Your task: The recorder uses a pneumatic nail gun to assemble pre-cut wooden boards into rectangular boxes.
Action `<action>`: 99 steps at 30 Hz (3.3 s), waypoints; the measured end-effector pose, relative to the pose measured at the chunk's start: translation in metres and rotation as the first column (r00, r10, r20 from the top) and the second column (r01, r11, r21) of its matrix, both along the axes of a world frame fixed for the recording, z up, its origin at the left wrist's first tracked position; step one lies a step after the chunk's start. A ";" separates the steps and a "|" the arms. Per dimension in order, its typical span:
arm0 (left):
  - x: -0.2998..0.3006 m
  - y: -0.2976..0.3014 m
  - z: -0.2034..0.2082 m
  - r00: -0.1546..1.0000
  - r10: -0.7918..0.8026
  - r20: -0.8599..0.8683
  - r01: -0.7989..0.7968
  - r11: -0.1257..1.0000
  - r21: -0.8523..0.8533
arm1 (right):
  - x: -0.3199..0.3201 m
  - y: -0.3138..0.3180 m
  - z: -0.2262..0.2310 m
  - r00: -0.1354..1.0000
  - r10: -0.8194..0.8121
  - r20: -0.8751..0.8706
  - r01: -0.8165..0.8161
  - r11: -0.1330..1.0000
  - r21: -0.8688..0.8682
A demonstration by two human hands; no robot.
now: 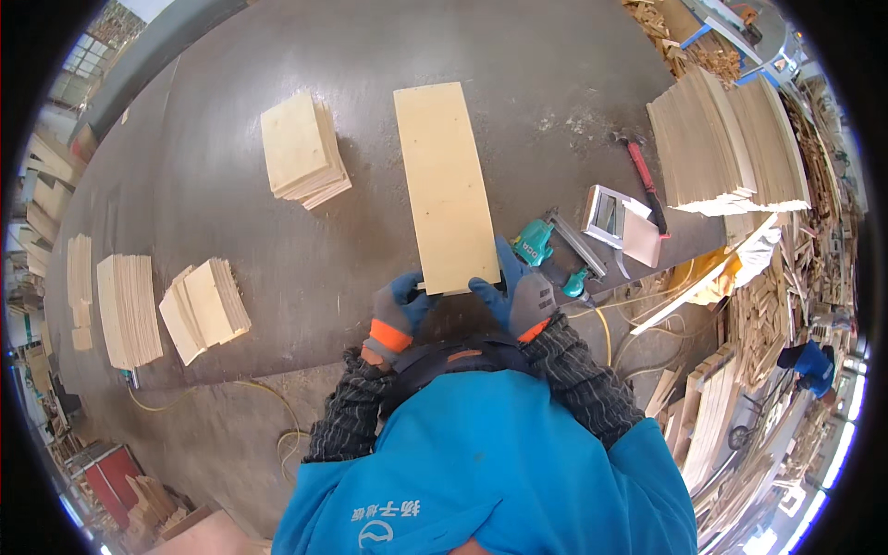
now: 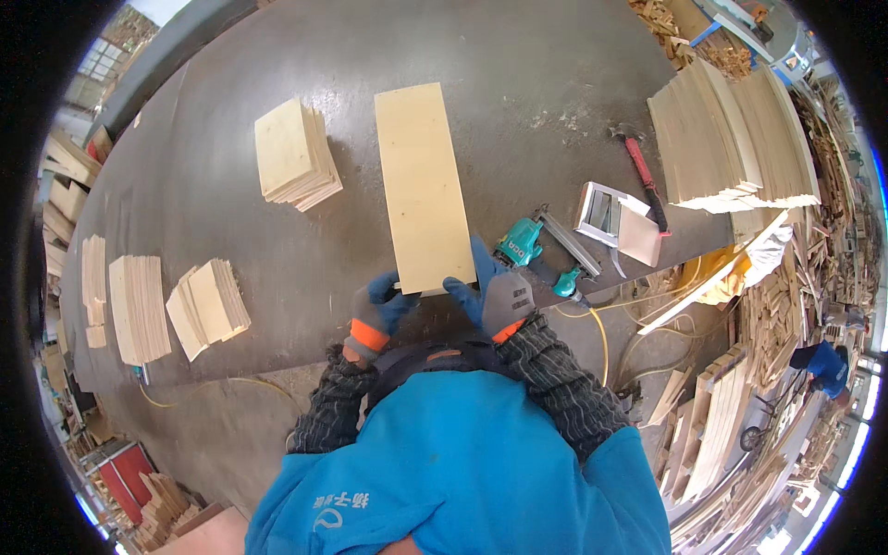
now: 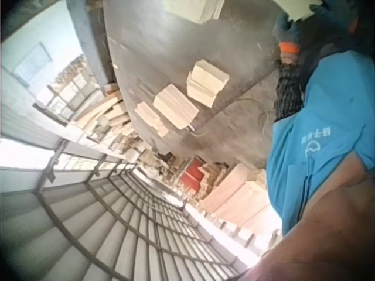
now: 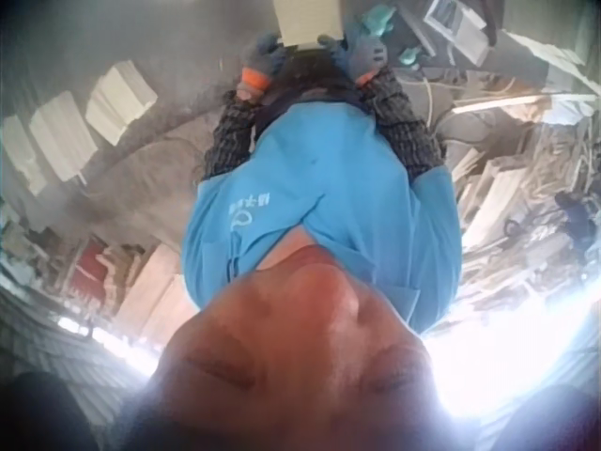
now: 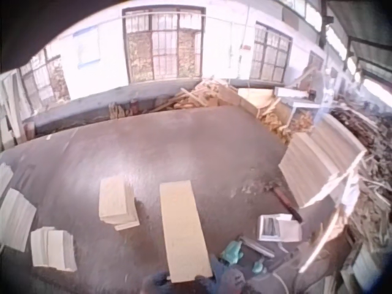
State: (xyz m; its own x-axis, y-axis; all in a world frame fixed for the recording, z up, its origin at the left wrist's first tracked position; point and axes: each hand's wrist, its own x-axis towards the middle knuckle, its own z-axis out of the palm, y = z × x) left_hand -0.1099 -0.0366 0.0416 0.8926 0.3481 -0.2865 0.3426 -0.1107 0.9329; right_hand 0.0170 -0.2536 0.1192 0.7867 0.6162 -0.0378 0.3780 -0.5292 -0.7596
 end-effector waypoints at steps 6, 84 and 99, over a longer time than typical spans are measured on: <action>0.001 -0.008 -0.016 0.977 0.043 0.210 -0.048 0.999 0.016 | 0.004 -0.004 -0.009 0.979 0.051 0.198 -0.039 0.997 -0.064; 0.017 0.004 0.056 0.935 -0.001 0.355 -0.145 0.911 0.385 | 0.037 -0.008 -0.011 0.732 0.451 0.510 -0.253 0.875 -0.412; 0.030 0.011 0.033 0.907 -0.215 0.363 -0.001 0.860 0.511 | 0.042 -0.012 -0.006 0.764 0.470 0.441 -0.277 0.857 -0.434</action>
State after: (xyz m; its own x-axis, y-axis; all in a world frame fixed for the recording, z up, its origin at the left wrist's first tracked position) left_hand -0.0797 -0.0253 0.0741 0.9298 0.2406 0.2787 -0.0828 -0.6010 0.7950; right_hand 0.0593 -0.2654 0.1133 0.4528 0.8902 0.0499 0.8778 -0.4352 -0.1999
